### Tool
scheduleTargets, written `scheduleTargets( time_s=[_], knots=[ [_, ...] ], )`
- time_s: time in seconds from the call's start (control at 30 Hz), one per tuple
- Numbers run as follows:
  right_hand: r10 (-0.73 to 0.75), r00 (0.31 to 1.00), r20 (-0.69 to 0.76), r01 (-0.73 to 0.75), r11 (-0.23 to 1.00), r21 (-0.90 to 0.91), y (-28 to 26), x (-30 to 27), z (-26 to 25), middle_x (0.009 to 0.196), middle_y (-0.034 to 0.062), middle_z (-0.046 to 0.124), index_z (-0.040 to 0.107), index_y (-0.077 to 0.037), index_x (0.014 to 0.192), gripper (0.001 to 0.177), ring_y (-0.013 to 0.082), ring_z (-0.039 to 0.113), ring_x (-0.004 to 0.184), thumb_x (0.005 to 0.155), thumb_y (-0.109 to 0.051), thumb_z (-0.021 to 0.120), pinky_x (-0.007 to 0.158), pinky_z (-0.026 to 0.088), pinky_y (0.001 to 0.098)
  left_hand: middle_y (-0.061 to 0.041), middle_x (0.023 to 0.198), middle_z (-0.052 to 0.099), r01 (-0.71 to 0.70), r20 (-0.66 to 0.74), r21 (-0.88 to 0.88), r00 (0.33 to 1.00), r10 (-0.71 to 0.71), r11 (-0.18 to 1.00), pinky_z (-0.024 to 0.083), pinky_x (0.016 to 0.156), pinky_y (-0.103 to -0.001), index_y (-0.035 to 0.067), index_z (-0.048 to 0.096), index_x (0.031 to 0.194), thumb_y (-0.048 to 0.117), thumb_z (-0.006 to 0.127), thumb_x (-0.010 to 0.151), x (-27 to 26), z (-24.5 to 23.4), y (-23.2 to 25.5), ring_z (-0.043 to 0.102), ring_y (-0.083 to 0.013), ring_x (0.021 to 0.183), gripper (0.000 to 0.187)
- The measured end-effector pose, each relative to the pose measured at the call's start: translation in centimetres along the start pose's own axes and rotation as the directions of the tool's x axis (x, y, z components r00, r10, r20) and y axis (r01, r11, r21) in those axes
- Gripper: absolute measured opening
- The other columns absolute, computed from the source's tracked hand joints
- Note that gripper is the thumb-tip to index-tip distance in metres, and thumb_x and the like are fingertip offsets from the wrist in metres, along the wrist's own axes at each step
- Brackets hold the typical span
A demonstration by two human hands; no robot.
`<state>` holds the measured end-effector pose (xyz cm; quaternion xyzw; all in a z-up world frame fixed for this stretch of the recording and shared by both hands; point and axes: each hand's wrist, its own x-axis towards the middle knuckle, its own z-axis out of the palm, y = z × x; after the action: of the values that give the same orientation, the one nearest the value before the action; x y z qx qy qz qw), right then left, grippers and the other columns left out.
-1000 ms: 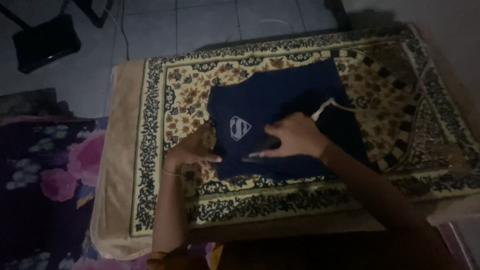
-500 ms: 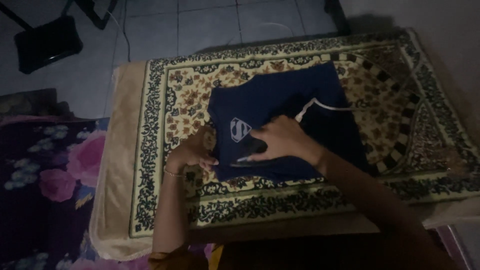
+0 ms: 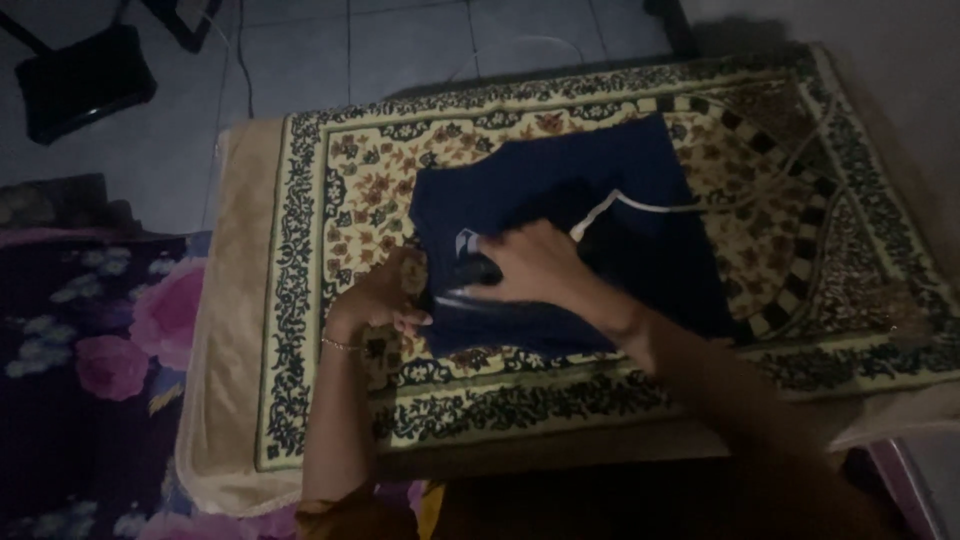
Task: Ironing a navy blue t-shirt on a mat placed on the floor.
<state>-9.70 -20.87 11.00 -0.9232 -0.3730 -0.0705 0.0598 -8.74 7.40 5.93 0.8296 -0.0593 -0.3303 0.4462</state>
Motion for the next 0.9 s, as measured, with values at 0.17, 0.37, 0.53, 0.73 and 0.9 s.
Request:
scheduleTargets(
  time_s=[0.17,0.37,0.53,0.73,0.9],
  knots=[
    [-0.006,0.997,0.082,0.012,0.997,-0.070,-0.5,0.1,-1.0,0.050,0.0095,0.059,0.077,-0.003,0.107,0.080,0.0240,0.059,0.039,0.081,-0.078,0.065,0.039,0.047,0.0374,-0.019,0.075,0.076,-0.004,-0.004,-0.027,1.000,0.003,1.000,0.064,0.057,-0.039,0.015,0.020,0.156,0.006,0.089,0.071,-0.7,-0.2,0.7,0.075,-0.0255,0.061,0.110],
    [-0.019,0.994,0.107,0.022,0.999,-0.031,1.3,-4.3,-1.3,0.050,0.0104,0.059,0.075,-0.004,0.099,0.078,0.0256,0.059,0.040,0.080,-0.079,0.064,0.040,0.048,0.0404,-0.022,0.092,0.075,-0.016,-0.001,0.123,1.000,0.016,0.992,0.062,0.063,-0.040,0.015,0.023,0.157,0.019,0.093,0.070,-0.5,-0.6,0.6,0.075,-0.0278,0.071,0.112],
    [0.317,0.922,0.225,-0.289,0.946,-0.148,9.0,-8.8,1.7,0.056,0.0070,0.058,0.073,-0.005,0.092,0.079,0.0202,0.054,0.042,0.085,-0.082,0.059,0.041,0.047,0.0386,-0.017,0.122,0.065,-0.212,-0.054,0.170,0.973,0.224,0.962,0.062,0.068,-0.041,0.011,0.033,0.151,0.032,0.095,0.069,0.7,-0.6,-1.7,0.075,-0.0265,0.091,0.105],
    [0.456,0.890,-0.021,-0.446,0.859,-0.250,9.3,-9.4,-0.4,0.047,0.0126,0.056,0.072,-0.004,0.106,0.077,0.0242,0.051,0.037,0.081,-0.077,0.067,0.037,0.043,0.0410,-0.013,0.097,0.076,-0.199,-0.231,0.316,0.932,0.279,0.928,0.059,0.074,-0.043,0.008,0.071,0.113,0.057,0.079,0.082,2.3,0.7,-1.6,0.075,-0.0263,0.085,0.058],
    [0.232,0.958,0.166,-0.235,0.972,-0.002,2.6,-5.9,-2.0,0.063,0.0094,0.064,0.070,-0.007,0.085,0.066,0.0239,0.058,0.043,0.078,-0.072,0.073,0.038,0.046,0.0394,-0.011,0.078,0.073,0.031,-0.356,0.414,0.925,0.131,0.910,0.055,0.067,-0.043,0.009,0.077,0.089,0.052,0.070,0.093,2.9,1.5,-1.1,0.072,-0.0275,0.073,0.044]
  ],
)
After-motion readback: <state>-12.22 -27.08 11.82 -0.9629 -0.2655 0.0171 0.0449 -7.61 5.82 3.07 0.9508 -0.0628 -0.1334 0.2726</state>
